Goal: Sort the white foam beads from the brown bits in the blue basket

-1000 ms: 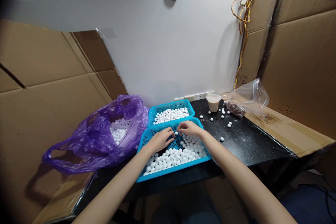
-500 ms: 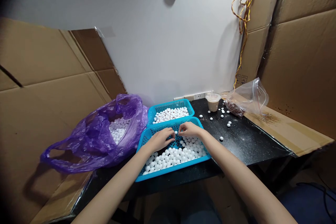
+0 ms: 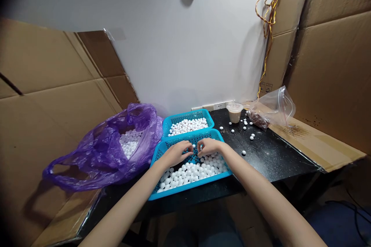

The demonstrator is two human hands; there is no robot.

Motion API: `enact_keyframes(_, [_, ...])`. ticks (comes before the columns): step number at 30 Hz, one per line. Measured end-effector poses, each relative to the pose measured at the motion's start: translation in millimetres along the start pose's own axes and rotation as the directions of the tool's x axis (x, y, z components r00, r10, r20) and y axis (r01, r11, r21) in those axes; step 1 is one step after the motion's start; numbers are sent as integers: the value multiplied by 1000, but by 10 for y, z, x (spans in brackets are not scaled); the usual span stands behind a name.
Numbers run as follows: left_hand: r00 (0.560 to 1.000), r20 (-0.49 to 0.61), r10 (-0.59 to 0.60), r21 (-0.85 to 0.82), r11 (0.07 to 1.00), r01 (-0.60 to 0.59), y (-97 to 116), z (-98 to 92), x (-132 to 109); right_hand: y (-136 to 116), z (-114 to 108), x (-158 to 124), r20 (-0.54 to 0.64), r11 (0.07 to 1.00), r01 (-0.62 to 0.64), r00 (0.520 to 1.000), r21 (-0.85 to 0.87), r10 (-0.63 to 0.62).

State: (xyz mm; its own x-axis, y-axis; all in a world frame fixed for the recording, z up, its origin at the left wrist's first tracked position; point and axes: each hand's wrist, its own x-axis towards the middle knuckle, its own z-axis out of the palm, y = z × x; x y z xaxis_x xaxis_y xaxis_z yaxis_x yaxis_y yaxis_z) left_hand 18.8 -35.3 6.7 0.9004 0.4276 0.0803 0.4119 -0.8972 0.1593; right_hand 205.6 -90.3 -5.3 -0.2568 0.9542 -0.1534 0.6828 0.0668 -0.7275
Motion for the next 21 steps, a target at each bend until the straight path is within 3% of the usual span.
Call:
enact_keyframes(15, [1000,17,-23,-54,998,24,-13,-8,-1,62,13,-3,213,985,-23,977,173,-14])
enact_keyframes(21, [999,23,-26,-60,998,27,12,-38,-11,88,11,1,206,983,17,977,183,-55])
